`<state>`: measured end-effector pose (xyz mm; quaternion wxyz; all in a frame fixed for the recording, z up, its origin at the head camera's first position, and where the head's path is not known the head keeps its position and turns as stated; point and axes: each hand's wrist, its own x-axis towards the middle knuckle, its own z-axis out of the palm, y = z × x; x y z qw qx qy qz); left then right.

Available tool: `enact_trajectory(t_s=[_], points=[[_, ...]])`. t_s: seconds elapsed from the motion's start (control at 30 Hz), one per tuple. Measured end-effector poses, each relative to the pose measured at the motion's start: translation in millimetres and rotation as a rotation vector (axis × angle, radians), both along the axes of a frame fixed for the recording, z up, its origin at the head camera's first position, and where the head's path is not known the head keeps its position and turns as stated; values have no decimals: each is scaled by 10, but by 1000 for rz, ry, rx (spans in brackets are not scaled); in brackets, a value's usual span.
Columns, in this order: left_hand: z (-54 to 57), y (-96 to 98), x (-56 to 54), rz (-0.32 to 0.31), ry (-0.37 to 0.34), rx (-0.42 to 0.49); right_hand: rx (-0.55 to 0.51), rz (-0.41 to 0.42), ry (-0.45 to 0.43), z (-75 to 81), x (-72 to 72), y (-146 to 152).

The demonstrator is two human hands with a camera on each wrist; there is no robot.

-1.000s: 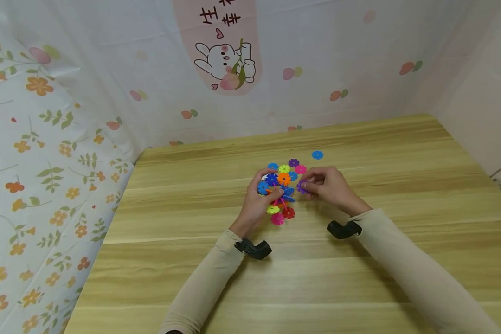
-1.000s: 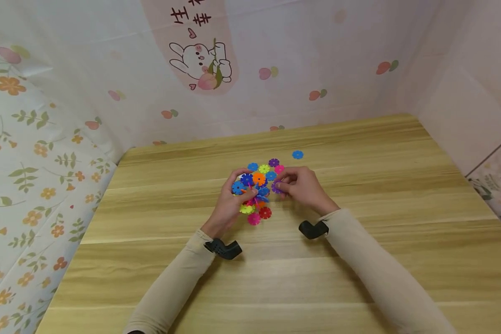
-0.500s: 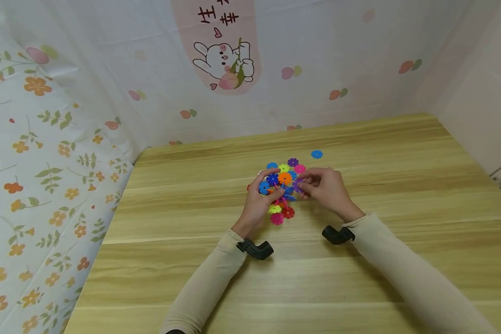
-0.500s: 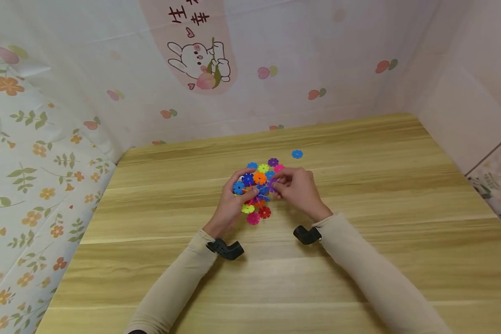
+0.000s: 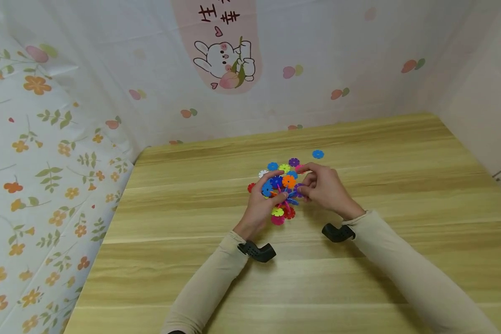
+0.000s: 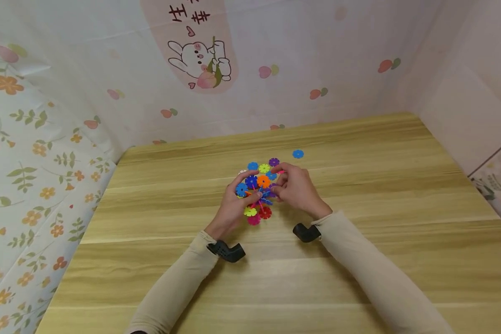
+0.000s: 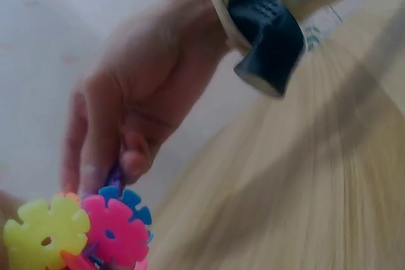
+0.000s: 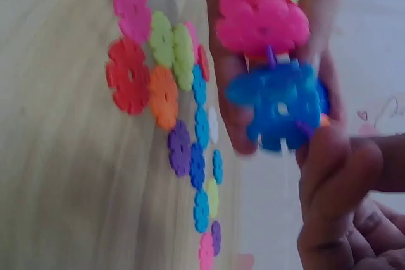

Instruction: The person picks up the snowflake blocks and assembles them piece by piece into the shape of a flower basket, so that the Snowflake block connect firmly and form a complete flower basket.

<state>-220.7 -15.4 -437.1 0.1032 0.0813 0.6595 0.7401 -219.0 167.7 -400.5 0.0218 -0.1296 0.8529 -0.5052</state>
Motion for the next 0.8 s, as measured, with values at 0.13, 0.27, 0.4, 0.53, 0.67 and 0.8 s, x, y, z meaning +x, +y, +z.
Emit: enact_trajectory(t_s=[0.13, 0.27, 0.4, 0.53, 0.67, 0.8], points=[[12, -19, 9, 2, -28, 3, -43, 2, -4, -24, -6, -50], [18, -68, -30, -9, -15, 30, -134, -4, -75, -81, -15, -51], [37, -118, -61, -20, -58, 64, -205, -16, -141, -116, -16, -41], [43, -148, -59, -74, -66, 19, -180, -14, -119, -122, -45, -31], [19, -164, -70, -134, -4, -8, -160, -9, -129, -120, -93, -13], [-3, -178, -88, -249, 63, -11, -165, 5, -157, -126, -123, 2]])
